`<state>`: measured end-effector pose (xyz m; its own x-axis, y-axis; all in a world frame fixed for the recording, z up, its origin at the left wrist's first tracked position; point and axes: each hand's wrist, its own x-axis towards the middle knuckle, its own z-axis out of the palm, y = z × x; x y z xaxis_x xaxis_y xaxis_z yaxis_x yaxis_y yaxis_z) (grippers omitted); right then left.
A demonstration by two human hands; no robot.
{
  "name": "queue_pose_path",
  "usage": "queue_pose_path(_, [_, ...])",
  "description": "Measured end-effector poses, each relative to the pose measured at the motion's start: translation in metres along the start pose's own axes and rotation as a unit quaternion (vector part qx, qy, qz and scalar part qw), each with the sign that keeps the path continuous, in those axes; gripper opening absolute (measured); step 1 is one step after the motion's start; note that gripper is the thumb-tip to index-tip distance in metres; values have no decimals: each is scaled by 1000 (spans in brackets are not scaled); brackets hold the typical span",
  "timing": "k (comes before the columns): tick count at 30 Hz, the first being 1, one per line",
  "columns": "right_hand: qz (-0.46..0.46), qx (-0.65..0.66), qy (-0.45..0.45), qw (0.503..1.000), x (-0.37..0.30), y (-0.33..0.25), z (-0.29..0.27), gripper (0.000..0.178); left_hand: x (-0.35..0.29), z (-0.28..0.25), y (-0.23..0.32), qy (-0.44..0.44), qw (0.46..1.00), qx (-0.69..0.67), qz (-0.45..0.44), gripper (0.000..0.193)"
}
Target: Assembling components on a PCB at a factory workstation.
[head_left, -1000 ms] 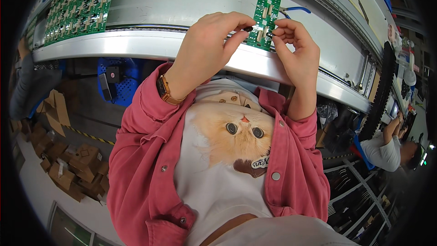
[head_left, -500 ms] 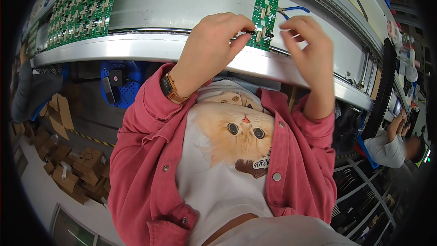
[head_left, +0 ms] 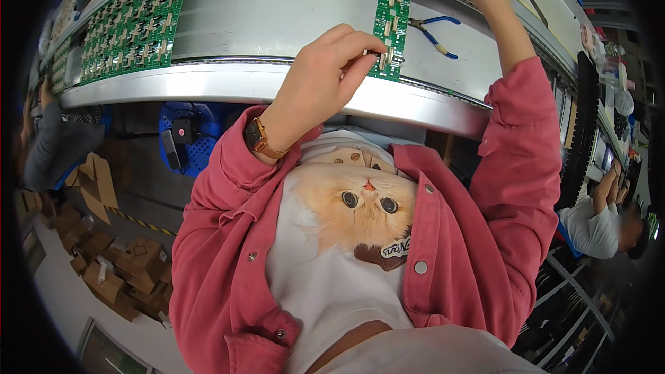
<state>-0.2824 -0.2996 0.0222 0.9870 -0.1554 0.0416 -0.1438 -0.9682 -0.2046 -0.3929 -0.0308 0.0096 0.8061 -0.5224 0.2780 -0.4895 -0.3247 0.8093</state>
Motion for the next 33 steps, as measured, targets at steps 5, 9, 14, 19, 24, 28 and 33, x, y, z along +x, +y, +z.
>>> queue_pose_path(5, [-23, 70, 45, 996, 6, 0, 5, 11, -2, 4, -2, 13, 999, -49, -15, 14])
queue_pose_path(9, [-59, 69, 118, 989, 10, 5, 13, 12, -2, 5, 0, 19, 998, -52, -28, 14])
queue_pose_path(14, [-104, 66, 207, 971, 15, 15, 25, 13, -1, 6, 0, 17, 998, -27, -46, 16])
queue_pose_path(19, [-102, 40, 211, 971, 33, 36, 40, 14, -2, 9, -5, 30, 997, 63, 18, 10])
queue_pose_path(24, [3, -5, 53, 999, 22, 35, 24, 14, 0, 11, -3, 24, 995, 98, 24, 8])
queue_pose_path(28, [20, 96, 23, 995, -22, -20, -10, 13, -1, 8, -5, 34, 993, 105, 35, 7])
queue_pose_path(33, [-28, 196, -1, 980, -26, -11, 4, 13, -5, -5, -6, 33, 991, 121, 49, 8])
